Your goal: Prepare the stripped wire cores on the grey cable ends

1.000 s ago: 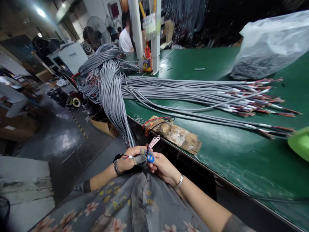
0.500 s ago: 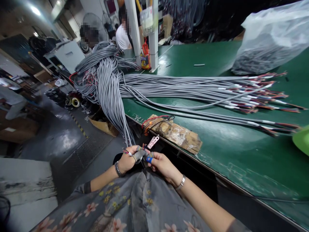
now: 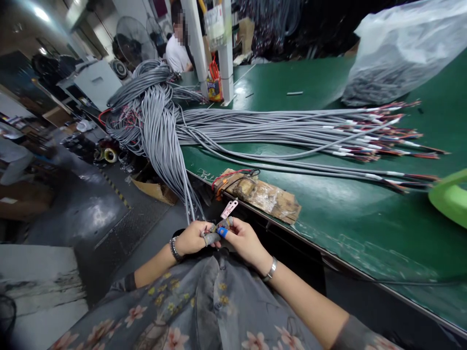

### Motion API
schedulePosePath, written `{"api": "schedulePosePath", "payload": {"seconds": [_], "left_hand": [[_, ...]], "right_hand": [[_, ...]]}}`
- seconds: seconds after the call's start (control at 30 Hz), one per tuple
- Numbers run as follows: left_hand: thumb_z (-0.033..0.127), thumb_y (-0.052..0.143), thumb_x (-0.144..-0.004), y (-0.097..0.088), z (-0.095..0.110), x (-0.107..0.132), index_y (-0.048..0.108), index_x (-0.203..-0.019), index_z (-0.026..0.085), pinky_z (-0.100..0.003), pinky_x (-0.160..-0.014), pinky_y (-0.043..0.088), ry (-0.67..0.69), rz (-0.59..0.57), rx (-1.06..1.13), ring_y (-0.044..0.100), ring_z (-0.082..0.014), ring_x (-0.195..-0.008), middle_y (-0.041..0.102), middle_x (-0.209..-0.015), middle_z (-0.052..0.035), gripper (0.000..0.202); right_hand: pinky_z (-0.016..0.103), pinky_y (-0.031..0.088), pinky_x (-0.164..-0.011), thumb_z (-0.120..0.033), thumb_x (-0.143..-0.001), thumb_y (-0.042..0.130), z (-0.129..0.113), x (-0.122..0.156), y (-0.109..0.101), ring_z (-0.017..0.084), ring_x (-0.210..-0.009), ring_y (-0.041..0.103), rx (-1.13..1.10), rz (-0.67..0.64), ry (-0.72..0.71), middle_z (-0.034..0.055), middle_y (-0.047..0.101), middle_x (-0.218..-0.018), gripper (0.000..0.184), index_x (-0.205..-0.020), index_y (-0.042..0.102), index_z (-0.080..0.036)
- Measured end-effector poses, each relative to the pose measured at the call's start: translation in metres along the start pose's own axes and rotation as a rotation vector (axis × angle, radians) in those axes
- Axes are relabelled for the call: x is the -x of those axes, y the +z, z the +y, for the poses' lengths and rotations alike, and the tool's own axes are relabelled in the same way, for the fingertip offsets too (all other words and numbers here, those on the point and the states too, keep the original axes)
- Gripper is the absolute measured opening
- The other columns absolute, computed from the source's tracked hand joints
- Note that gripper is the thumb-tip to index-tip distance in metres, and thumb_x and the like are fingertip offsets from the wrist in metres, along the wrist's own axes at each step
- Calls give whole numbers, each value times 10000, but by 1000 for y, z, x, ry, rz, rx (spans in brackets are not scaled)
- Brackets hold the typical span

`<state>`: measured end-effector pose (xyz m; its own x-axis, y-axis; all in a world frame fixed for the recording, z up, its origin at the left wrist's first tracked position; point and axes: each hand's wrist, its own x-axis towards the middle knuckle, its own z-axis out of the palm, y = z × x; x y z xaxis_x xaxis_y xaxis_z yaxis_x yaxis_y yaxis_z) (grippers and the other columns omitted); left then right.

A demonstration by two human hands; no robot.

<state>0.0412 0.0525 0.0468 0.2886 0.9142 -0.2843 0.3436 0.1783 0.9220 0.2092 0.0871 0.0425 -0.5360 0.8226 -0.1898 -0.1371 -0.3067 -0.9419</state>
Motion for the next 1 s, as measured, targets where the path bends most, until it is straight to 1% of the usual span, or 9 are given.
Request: {"api": "schedulePosePath", "payload": {"seconds": [0.07,0.13,0.3,0.4,0.53,0.67,0.77,0.87,1.0], "left_hand": [[398,632,-724,-2,3,0,642,-672,142,-204,-514,418,-4,-29,7,563,-115,-524,658,-610,-36,262],[427,645,-709,-1,6,0,637,-646,142,-208,-504,418,-14,-11,35,557,-115,-510,646,-586,-34,292],[488,615,-733,4,10,2,635,-618,138,-213,-498,427,9,192,175,552,-113,-499,648,-579,-52,368],[505,607,-736,5,9,4,656,-667,135,-221,-520,446,17,242,244,575,-123,-528,668,-619,-63,379],[483,600,-740,5,7,3,659,-668,127,-228,-546,457,-10,198,216,590,-130,-556,677,-644,-69,368],[363,617,-724,5,5,1,648,-625,127,-210,-528,426,-27,87,42,564,-115,-537,660,-602,-40,257],[299,618,-710,6,5,0,659,-630,130,-198,-489,384,-2,65,-67,531,-101,-505,657,-591,-28,192],[353,594,-736,7,6,-1,650,-614,127,-210,-497,402,-7,107,53,538,-108,-494,657,-580,-47,263],[421,613,-725,8,7,-1,647,-615,127,-219,-492,421,-20,268,281,555,-118,-483,664,-568,-65,315]], "right_hand": [[295,456,-570,-423,-616,766,-2,0,2,150,-556,555,-24,-5,11,-9,623,-613,280,-692,606,-205],[286,446,-559,-424,-605,776,-4,0,3,144,-561,545,-36,16,3,-5,623,-633,293,-691,607,-200],[232,326,-464,-457,-590,783,-3,-3,6,81,-473,399,-118,102,48,-35,549,-545,337,-661,599,-184],[225,275,-438,-475,-568,791,2,-3,8,69,-445,346,-189,120,75,-50,505,-499,369,-630,575,-182],[227,310,-447,-472,-574,789,4,-2,11,78,-442,397,-250,115,85,-43,529,-498,374,-630,553,-186],[264,408,-503,-487,-557,788,3,-1,12,125,-479,521,-229,56,116,-27,587,-527,387,-660,552,-198],[276,426,-509,-513,-517,796,2,-2,10,126,-476,523,-160,57,102,-26,604,-562,415,-659,561,-202],[268,410,-521,-544,-535,775,0,-4,7,122,-502,503,-112,101,74,-21,595,-572,420,-662,573,-199],[259,382,-528,-580,-523,767,-3,-4,6,109,-520,449,-69,135,53,-17,566,-579,457,-649,574,-186]]}}
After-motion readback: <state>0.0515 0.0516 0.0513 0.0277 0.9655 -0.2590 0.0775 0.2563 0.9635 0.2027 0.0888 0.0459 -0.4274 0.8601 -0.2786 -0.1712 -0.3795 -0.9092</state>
